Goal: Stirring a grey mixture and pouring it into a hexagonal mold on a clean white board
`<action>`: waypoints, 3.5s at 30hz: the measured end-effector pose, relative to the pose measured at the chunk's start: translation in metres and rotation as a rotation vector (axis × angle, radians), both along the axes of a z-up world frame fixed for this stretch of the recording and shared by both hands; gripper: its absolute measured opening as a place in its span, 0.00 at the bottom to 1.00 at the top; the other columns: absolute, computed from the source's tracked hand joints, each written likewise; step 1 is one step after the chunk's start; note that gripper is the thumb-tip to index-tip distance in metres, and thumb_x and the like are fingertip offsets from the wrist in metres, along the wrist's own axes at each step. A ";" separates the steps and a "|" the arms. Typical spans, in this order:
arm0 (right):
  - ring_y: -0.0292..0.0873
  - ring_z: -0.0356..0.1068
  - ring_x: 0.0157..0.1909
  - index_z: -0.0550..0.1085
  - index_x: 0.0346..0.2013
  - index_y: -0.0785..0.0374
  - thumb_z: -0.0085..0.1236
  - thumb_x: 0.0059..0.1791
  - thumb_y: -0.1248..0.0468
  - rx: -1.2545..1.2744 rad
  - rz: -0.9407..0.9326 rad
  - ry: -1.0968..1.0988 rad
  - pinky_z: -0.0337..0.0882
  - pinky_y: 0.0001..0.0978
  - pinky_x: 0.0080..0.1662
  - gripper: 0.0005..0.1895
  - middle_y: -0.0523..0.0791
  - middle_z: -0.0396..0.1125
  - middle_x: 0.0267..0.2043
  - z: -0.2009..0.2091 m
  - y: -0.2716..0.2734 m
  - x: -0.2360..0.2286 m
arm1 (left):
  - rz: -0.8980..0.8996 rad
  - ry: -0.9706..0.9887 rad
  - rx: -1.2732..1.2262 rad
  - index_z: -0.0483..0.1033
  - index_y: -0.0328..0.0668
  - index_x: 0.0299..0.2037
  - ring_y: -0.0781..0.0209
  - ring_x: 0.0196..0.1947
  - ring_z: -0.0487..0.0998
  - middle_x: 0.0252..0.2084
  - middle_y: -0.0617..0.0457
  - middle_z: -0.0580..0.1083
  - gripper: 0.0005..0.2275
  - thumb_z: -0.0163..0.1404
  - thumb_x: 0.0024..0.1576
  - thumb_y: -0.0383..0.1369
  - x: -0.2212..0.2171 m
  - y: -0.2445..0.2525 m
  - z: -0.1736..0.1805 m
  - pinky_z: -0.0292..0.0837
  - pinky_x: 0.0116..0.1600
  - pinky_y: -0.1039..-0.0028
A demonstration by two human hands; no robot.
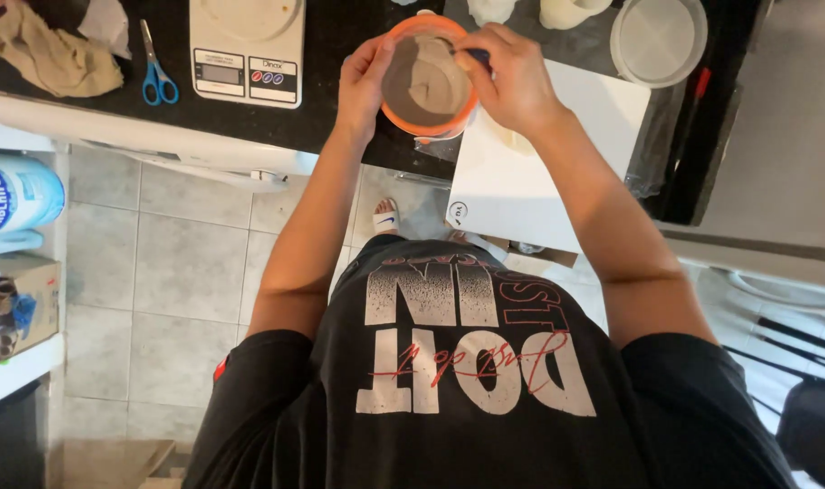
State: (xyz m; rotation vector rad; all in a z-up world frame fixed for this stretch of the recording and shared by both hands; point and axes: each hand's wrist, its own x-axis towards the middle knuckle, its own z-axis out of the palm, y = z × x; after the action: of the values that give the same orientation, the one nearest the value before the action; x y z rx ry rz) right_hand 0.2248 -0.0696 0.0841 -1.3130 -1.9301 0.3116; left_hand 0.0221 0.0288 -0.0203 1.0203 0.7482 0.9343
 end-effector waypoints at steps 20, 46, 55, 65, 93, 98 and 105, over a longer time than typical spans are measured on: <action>0.49 0.70 0.41 0.76 0.41 0.64 0.50 0.61 0.61 0.046 0.057 -0.560 0.71 0.42 0.35 0.11 0.45 0.68 0.38 -0.027 -0.007 -0.013 | 0.292 -0.121 0.014 0.83 0.35 0.44 0.61 0.44 0.81 0.41 0.50 0.83 0.13 0.55 0.60 0.38 0.022 -0.010 -0.024 0.77 0.51 0.73; 0.54 0.67 0.37 0.75 0.45 0.76 0.52 0.62 0.72 -0.045 0.057 -0.106 0.66 0.42 0.40 0.07 0.55 0.69 0.39 0.023 -0.013 -0.003 | 0.297 -0.040 0.051 0.84 0.35 0.38 0.65 0.42 0.80 0.38 0.52 0.83 0.12 0.58 0.57 0.38 0.020 -0.005 -0.037 0.76 0.51 0.74; 0.53 0.68 0.38 0.76 0.47 0.67 0.51 0.61 0.65 -0.176 0.194 -0.128 0.68 0.43 0.43 0.08 0.50 0.68 0.38 -0.006 -0.035 -0.034 | 0.316 -0.006 0.132 0.85 0.37 0.39 0.64 0.39 0.81 0.37 0.53 0.83 0.13 0.56 0.58 0.40 0.021 -0.007 -0.030 0.77 0.46 0.74; 0.54 0.65 0.36 0.74 0.40 0.64 0.49 0.60 0.68 -0.051 0.096 -0.302 0.67 0.44 0.38 0.06 0.49 0.65 0.38 -0.015 -0.023 -0.017 | 0.349 0.023 0.076 0.85 0.36 0.39 0.63 0.41 0.82 0.38 0.51 0.83 0.13 0.57 0.57 0.40 0.021 -0.011 -0.025 0.79 0.48 0.73; 0.35 0.53 0.21 0.78 0.39 0.73 0.53 0.52 0.54 -0.281 -0.780 1.568 0.42 0.23 0.22 0.21 0.49 0.65 0.21 -0.042 -0.078 0.004 | 0.354 -0.066 0.194 0.79 0.40 0.44 0.62 0.48 0.76 0.45 0.50 0.78 0.11 0.52 0.63 0.40 -0.003 -0.037 -0.013 0.70 0.56 0.73; 0.34 0.56 0.22 0.77 0.42 0.73 0.55 0.51 0.52 -0.231 -0.710 1.570 0.43 0.22 0.21 0.23 0.48 0.65 0.22 -0.031 -0.111 0.036 | 0.414 -0.036 0.336 0.77 0.37 0.47 0.58 0.49 0.77 0.46 0.48 0.77 0.11 0.48 0.67 0.37 -0.029 -0.096 0.000 0.72 0.58 0.69; 0.34 0.55 0.19 0.79 0.42 0.71 0.52 0.53 0.51 -0.057 -0.698 1.335 0.46 0.23 0.19 0.22 0.50 0.67 0.23 -0.012 -0.179 0.097 | 0.551 0.150 -0.022 0.75 0.42 0.35 0.60 0.42 0.79 0.38 0.50 0.79 0.06 0.47 0.60 0.32 -0.045 -0.177 0.007 0.74 0.57 0.70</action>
State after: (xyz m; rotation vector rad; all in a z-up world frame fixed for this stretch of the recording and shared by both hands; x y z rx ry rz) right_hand 0.3215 -0.2484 0.0717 -1.1983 -0.3339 0.6511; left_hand -0.0234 -0.1479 -0.0135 0.8838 1.1986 1.3239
